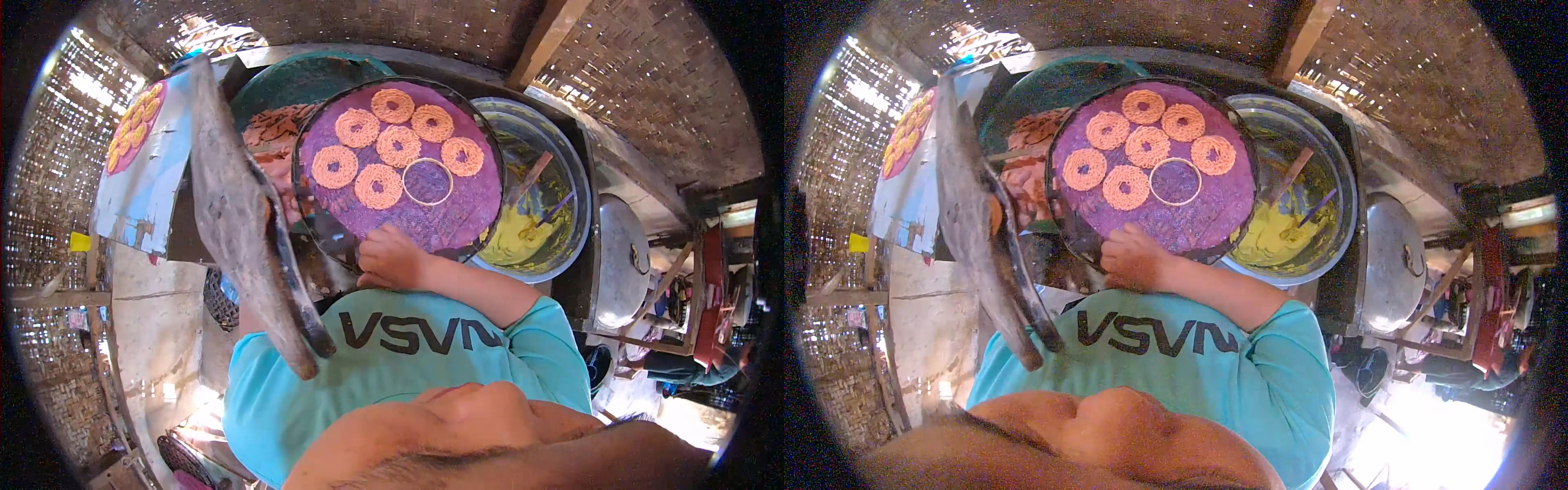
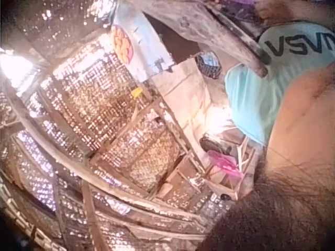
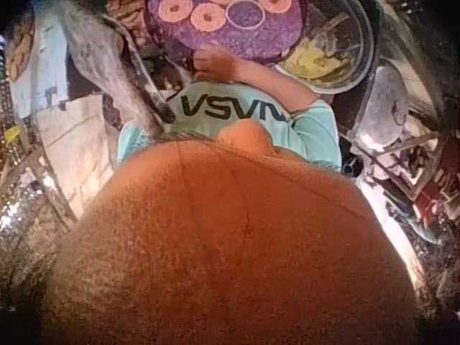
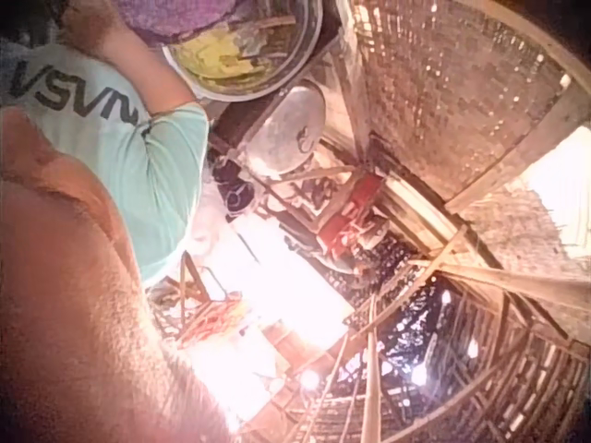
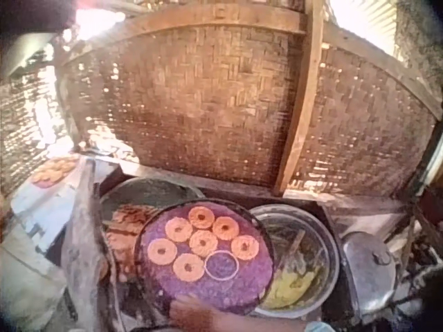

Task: The person spreads pink dough onto a wooden tool using a spatula and places ring-shaped dough pieces onto a purple tray.

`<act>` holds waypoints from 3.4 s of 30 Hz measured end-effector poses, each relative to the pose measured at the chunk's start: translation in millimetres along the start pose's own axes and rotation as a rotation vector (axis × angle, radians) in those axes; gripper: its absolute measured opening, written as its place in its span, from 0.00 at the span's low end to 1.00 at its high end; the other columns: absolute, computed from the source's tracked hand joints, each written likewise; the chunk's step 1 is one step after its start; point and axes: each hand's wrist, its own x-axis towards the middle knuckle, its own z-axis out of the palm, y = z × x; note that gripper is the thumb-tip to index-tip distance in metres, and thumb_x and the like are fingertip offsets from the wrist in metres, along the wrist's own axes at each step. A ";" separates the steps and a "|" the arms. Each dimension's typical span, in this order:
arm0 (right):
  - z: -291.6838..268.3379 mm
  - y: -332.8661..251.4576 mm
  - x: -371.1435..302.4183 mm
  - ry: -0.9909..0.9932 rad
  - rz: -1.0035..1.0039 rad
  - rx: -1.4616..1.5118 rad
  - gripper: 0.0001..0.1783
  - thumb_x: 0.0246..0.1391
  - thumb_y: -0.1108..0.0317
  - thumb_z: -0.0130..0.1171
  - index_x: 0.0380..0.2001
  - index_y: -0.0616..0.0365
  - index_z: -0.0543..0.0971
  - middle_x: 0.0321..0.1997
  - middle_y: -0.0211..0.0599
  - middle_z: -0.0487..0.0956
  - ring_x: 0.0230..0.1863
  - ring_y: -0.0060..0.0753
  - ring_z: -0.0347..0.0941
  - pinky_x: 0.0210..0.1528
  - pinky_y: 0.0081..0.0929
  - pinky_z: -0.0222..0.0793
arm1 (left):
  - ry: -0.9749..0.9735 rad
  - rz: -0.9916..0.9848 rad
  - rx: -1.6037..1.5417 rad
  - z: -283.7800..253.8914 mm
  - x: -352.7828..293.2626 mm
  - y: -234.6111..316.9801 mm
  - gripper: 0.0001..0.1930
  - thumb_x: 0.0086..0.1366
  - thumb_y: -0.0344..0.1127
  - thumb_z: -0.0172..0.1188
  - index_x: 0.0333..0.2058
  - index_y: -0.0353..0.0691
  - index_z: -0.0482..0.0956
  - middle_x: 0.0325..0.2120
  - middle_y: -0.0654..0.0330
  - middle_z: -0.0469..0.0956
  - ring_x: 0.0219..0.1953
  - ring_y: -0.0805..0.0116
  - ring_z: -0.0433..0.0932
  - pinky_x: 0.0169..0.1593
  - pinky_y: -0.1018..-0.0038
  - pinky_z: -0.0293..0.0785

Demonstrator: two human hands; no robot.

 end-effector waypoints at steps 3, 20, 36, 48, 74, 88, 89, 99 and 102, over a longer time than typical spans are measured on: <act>-28.4 -4.8 12.7 0.051 0.219 0.259 0.16 0.39 0.54 0.58 0.26 0.55 0.72 0.28 0.32 0.68 0.32 0.31 0.65 0.35 0.30 0.59 | -0.051 0.000 0.179 11.7 0.5 17.5 0.25 0.48 0.37 0.57 0.46 0.36 0.65 0.33 0.52 0.75 0.42 0.54 0.71 0.48 0.66 0.67; -132.7 5.5 -59.2 0.139 1.077 1.567 0.35 0.52 0.36 0.30 0.47 0.56 0.64 0.30 0.45 0.74 0.22 0.35 0.70 0.25 0.28 0.68 | -0.571 -0.655 -1.377 140.9 112.4 -8.8 0.44 0.52 0.69 0.38 0.55 0.36 0.53 0.44 0.50 0.69 0.52 0.52 0.63 0.57 0.57 0.55; -182.7 29.4 -64.1 0.012 1.537 0.956 0.33 0.55 0.41 0.30 0.37 0.61 0.69 0.20 0.42 0.74 0.16 0.32 0.71 0.18 0.25 0.67 | -0.318 -0.712 -1.631 199.2 92.2 -102.6 0.36 0.50 0.70 0.42 0.44 0.43 0.65 0.16 0.58 0.68 0.24 0.58 0.68 0.39 0.56 0.64; -147.9 47.1 -41.9 0.062 1.420 0.618 0.34 0.52 0.39 0.36 0.21 0.63 0.74 0.12 0.36 0.71 0.11 0.27 0.67 0.14 0.22 0.63 | -0.258 -0.648 -1.475 166.6 118.6 -103.5 0.29 0.50 0.69 0.44 0.33 0.49 0.74 0.11 0.65 0.66 0.18 0.66 0.67 0.32 0.65 0.63; -123.9 37.9 -51.0 0.094 1.296 0.367 0.32 0.52 0.43 0.40 0.22 0.65 0.75 0.09 0.36 0.69 0.08 0.26 0.64 0.12 0.24 0.58 | -0.131 -0.756 -1.351 160.1 115.2 -93.9 0.34 0.52 0.73 0.31 0.24 0.45 0.67 0.07 0.64 0.58 0.11 0.66 0.58 0.24 0.66 0.61; -117.5 41.2 -18.4 0.424 0.933 0.206 0.28 0.57 0.48 0.35 0.27 0.64 0.74 0.20 0.32 0.71 0.22 0.21 0.65 0.25 0.21 0.61 | -0.677 -0.169 0.335 157.6 65.5 -29.6 0.25 0.50 0.36 0.57 0.48 0.37 0.66 0.45 0.55 0.70 0.52 0.63 0.65 0.53 0.71 0.61; -116.0 41.1 -14.0 0.416 0.893 0.328 0.28 0.57 0.48 0.36 0.28 0.64 0.74 0.21 0.32 0.71 0.23 0.22 0.66 0.26 0.21 0.61 | -0.589 -0.272 0.474 159.6 60.3 -31.5 0.24 0.49 0.34 0.58 0.47 0.37 0.66 0.44 0.55 0.71 0.50 0.63 0.67 0.52 0.71 0.62; -87.0 88.9 -51.1 0.074 1.150 -0.237 0.17 0.44 0.49 0.51 0.24 0.50 0.80 0.30 0.42 0.77 0.33 0.46 0.73 0.34 0.38 0.68 | -0.177 0.055 -0.013 8.4 29.0 -42.4 0.14 0.54 0.37 0.54 0.39 0.40 0.68 0.32 0.58 0.69 0.36 0.63 0.69 0.50 0.62 0.62; -81.7 92.1 -52.0 0.052 1.175 -0.233 0.16 0.44 0.50 0.51 0.24 0.49 0.80 0.29 0.43 0.77 0.32 0.46 0.73 0.34 0.39 0.68 | -0.101 0.056 -0.098 -33.5 8.5 -26.5 0.12 0.56 0.38 0.53 0.36 0.41 0.67 0.28 0.59 0.68 0.33 0.63 0.68 0.51 0.59 0.60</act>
